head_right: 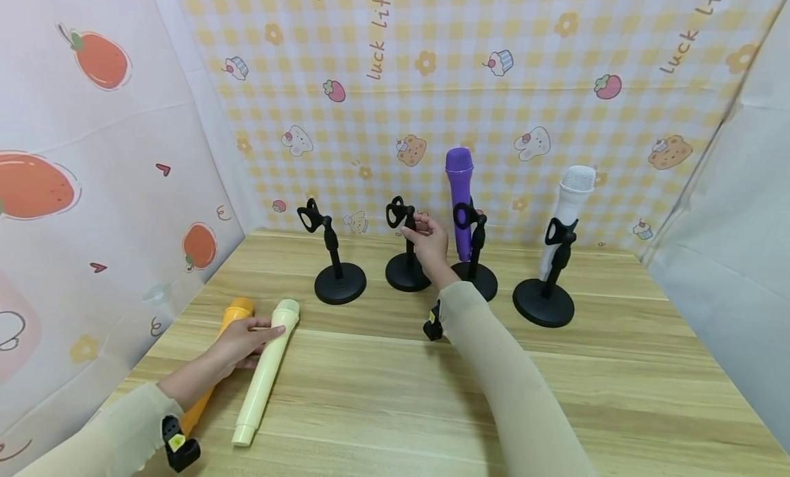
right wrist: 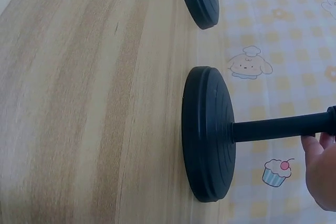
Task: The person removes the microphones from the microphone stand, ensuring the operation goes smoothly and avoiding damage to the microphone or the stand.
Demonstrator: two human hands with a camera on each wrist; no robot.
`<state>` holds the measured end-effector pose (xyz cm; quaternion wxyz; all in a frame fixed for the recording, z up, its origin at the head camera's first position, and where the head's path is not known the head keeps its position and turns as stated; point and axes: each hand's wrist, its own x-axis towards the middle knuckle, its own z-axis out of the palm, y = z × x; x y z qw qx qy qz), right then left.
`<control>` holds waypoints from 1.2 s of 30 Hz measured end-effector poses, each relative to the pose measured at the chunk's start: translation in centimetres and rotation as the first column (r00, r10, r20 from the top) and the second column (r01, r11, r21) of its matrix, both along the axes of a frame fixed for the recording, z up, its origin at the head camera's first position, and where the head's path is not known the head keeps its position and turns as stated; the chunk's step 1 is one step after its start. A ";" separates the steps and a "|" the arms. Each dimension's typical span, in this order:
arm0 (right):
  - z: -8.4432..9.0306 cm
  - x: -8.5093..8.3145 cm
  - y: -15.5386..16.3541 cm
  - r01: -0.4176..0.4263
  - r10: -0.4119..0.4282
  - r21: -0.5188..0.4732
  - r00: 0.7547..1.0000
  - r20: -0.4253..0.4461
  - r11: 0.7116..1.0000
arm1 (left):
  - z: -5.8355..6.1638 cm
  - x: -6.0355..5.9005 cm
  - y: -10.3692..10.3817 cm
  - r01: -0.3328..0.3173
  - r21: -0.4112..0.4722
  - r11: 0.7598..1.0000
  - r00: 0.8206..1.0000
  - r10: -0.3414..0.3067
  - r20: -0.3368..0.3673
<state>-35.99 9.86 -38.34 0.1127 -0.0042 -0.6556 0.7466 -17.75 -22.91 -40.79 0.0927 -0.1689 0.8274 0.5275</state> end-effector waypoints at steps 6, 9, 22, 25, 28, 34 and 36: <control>-0.1 0.0 0.0 -0.003 0.003 -0.012 1.000 -0.001 1.000 | 0.0 0.2 0.0 -0.001 0.003 1.000 1.000 0.001 -0.004; -0.1 0.0 0.0 -0.005 0.005 -0.013 1.000 -0.001 1.000 | 0.1 0.3 0.0 -0.004 0.001 1.000 1.000 0.004 -0.003; 0.0 0.2 0.0 -0.002 0.002 0.004 1.000 0.007 1.000 | 0.1 0.1 0.1 -0.016 0.003 1.000 1.000 0.016 0.007; 0.0 0.1 0.0 -0.002 0.002 0.011 1.000 0.012 1.000 | 0.1 0.2 0.0 -0.004 0.006 1.000 1.000 0.004 -0.002; 0.0 0.1 0.0 -0.002 0.001 0.015 1.000 0.015 1.000 | 0.1 0.3 -0.1 0.002 0.011 1.000 1.000 -0.002 -0.009; 0.0 0.2 0.1 -0.002 0.002 0.003 1.000 0.013 1.000 | 0.4 0.4 0.0 -0.004 0.013 1.000 1.000 0.004 -0.013; 0.1 0.2 0.1 -0.001 0.001 0.003 1.000 0.014 1.000 | 0.5 0.4 0.0 -0.003 0.017 1.000 1.000 0.004 -0.014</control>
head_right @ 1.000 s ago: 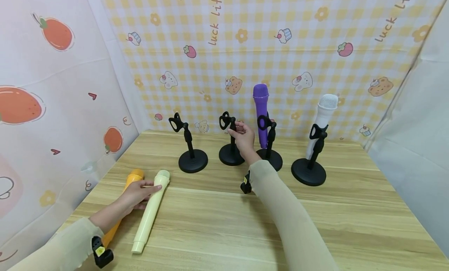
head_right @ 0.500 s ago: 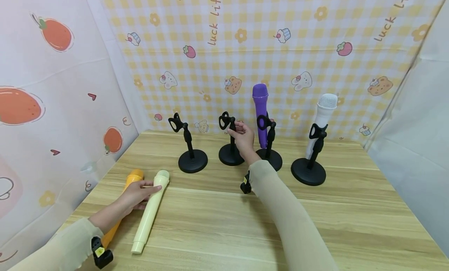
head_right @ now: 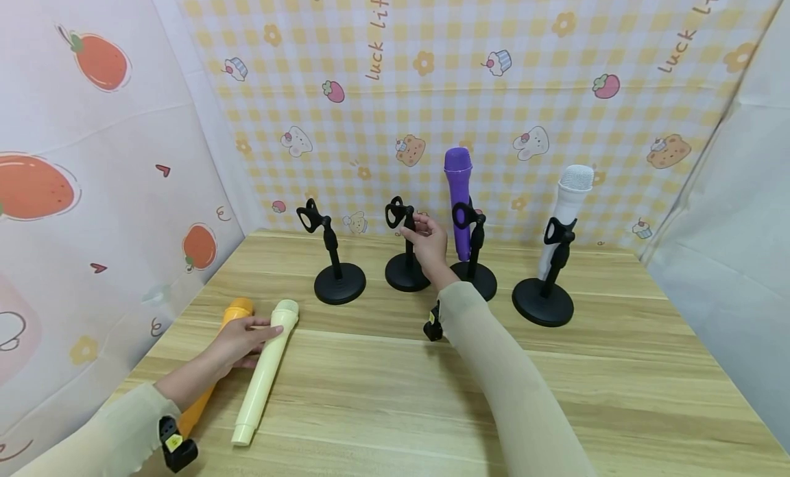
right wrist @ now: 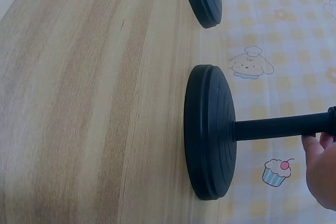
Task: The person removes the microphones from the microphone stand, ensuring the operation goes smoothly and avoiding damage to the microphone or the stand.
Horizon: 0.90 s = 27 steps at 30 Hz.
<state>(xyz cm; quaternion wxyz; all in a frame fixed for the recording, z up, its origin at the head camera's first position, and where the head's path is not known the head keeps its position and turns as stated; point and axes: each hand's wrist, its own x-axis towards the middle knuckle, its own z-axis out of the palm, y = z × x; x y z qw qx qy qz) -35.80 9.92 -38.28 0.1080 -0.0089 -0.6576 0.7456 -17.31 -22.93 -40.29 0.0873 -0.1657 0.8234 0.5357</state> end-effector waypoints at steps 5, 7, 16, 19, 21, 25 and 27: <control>0.0 0.0 -0.1 0.006 -0.006 0.002 1.000 0.002 1.000 | 0.1 0.0 -0.1 0.001 0.005 1.000 1.000 -0.001 0.004; 0.0 0.0 -0.1 0.007 -0.007 0.003 1.000 0.001 1.000 | 0.0 0.0 -0.1 0.002 0.003 1.000 1.000 -0.002 0.006; 0.0 -0.1 0.1 -0.008 0.007 0.013 1.000 0.006 1.000 | 0.3 -0.1 -0.5 0.018 -0.008 1.000 1.000 -0.018 0.004; 0.0 -0.1 0.1 -0.001 0.001 0.014 1.000 0.008 1.000 | 0.5 0.0 -0.6 0.026 -0.017 1.000 1.000 -0.027 -0.008; 0.0 0.0 0.1 0.002 -0.002 0.006 1.000 0.009 1.000 | 0.6 0.0 -0.7 0.033 -0.023 0.999 0.999 -0.034 -0.016; 0.0 0.2 0.1 0.001 -0.001 -0.017 1.000 0.000 1.000 | 0.8 0.0 -0.9 0.045 -0.034 0.998 0.998 -0.046 -0.030; 0.0 0.3 0.2 -0.003 0.003 -0.027 1.000 -0.007 1.000 | 0.9 0.0 -1.1 0.053 -0.043 0.998 0.998 -0.055 -0.040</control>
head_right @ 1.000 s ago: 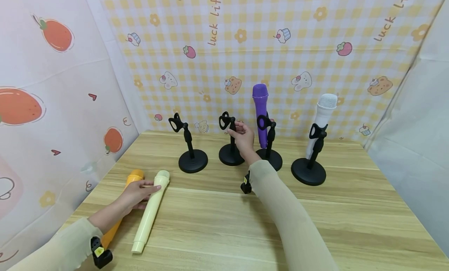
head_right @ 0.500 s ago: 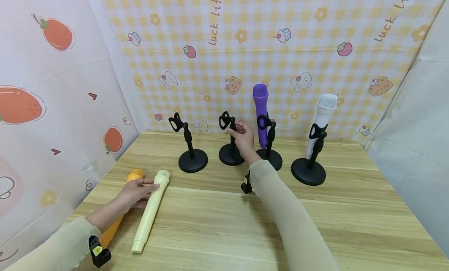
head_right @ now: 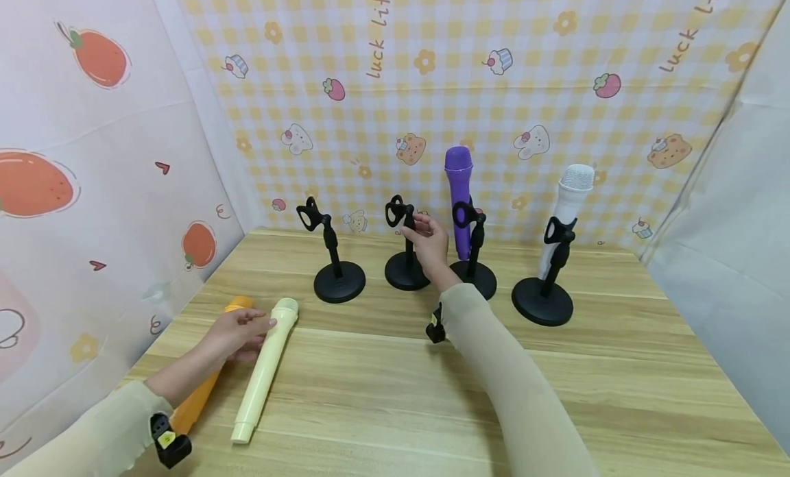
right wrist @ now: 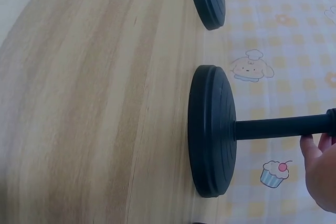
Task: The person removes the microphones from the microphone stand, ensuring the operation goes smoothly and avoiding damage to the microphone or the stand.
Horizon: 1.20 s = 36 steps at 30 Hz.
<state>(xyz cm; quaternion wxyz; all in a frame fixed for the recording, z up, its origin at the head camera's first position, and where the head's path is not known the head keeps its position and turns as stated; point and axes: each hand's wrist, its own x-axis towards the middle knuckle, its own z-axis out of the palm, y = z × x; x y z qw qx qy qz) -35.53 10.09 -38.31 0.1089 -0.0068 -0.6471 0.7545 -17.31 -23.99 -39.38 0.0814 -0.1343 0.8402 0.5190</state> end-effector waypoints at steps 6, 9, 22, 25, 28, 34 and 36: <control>-0.1 0.3 0.2 -0.008 0.008 0.003 1.000 -0.014 1.000 | 0.4 0.0 -0.2 0.010 0.000 1.000 1.000 -0.010 -0.017; -0.2 0.5 0.4 -0.014 0.014 0.001 1.000 -0.008 1.000 | 0.7 -0.1 -0.2 0.005 0.008 1.000 1.000 -0.004 -0.031; -0.8 1.9 1.6 -0.047 0.047 0.066 0.999 -0.004 0.997 | 1.9 -0.3 -0.1 0.016 0.001 1.000 0.997 -0.016 -0.082; -1.0 2.2 1.9 -0.061 0.062 0.087 0.998 -0.012 0.994 | 2.1 -0.6 0.1 0.015 -0.012 1.000 0.996 -0.016 -0.084; -1.1 2.5 2.3 -0.064 0.067 0.124 0.998 -0.018 0.990 | 2.3 -0.9 0.4 0.012 -0.023 1.000 0.996 -0.014 -0.094; -1.3 3.1 2.9 -0.059 0.061 0.155 0.998 -0.004 0.986 | 2.7 -1.4 1.3 0.015 -0.009 1.000 0.994 -0.016 -0.107; -1.3 3.4 3.1 -0.063 0.064 0.149 0.998 0.001 0.987 | 2.8 -1.6 1.6 0.030 0.002 1.000 0.993 -0.030 -0.118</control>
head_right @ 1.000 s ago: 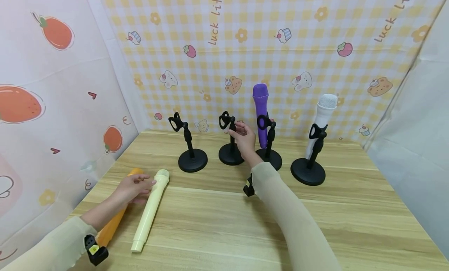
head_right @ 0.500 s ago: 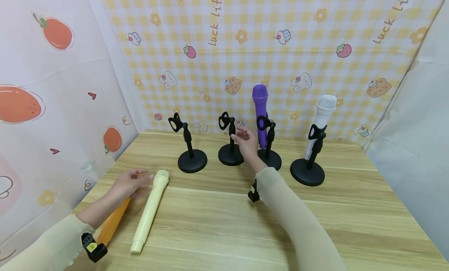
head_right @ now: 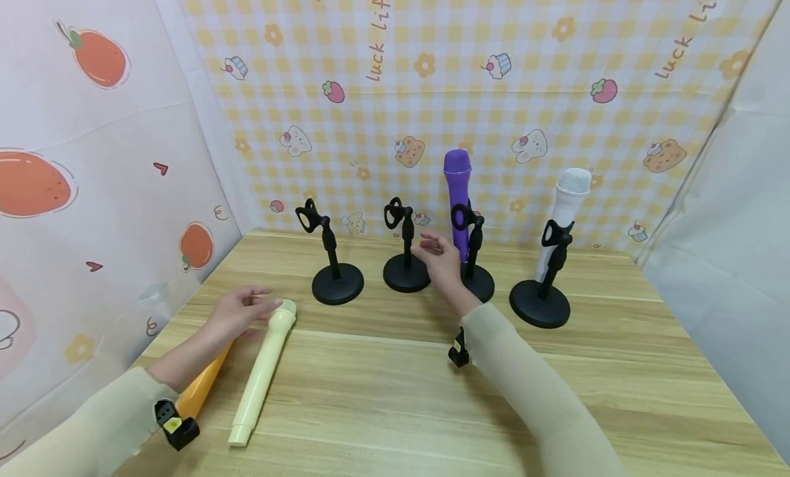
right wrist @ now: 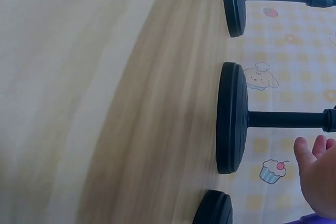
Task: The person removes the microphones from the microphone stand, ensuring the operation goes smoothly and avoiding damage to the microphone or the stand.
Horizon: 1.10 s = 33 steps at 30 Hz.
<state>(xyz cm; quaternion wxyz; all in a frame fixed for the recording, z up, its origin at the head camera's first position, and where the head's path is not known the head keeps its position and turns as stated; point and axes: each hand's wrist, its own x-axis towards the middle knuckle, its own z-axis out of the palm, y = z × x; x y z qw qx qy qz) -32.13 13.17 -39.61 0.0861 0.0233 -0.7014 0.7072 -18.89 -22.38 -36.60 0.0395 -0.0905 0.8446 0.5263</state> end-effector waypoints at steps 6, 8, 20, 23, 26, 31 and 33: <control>0.4 1.0 0.4 -0.015 0.016 -0.025 1.000 0.005 1.000 | 0.0 -0.3 1.1 0.041 0.026 0.999 0.999 -0.040 -0.033; 0.4 1.3 0.5 -0.029 0.029 -0.034 1.000 -0.002 0.999 | 0.0 -0.3 1.6 0.051 0.034 0.998 0.998 -0.049 -0.041; 0.2 2.3 2.3 -0.037 0.036 -0.091 0.999 -0.022 0.995 | 0.3 -0.9 4.9 0.133 0.114 0.985 0.990 -0.127 -0.058; 0.1 2.6 2.8 -0.037 0.035 -0.092 0.999 -0.028 0.995 | 0.6 -1.1 6.1 0.147 0.143 0.979 0.989 -0.140 -0.055; 0.1 2.9 3.3 -0.046 0.043 -0.098 0.998 -0.036 0.994 | 0.7 -1.3 7.4 0.177 0.154 0.972 0.983 -0.169 -0.067; 0.1 3.2 4.2 -0.061 0.053 -0.134 0.997 -0.059 0.989 | 0.6 -1.6 9.1 0.259 0.172 0.951 0.964 -0.242 -0.112; 0.2 3.4 4.7 -0.061 0.052 -0.141 0.996 -0.066 0.988 | 0.6 -1.7 9.7 0.285 0.182 0.941 0.955 -0.264 -0.131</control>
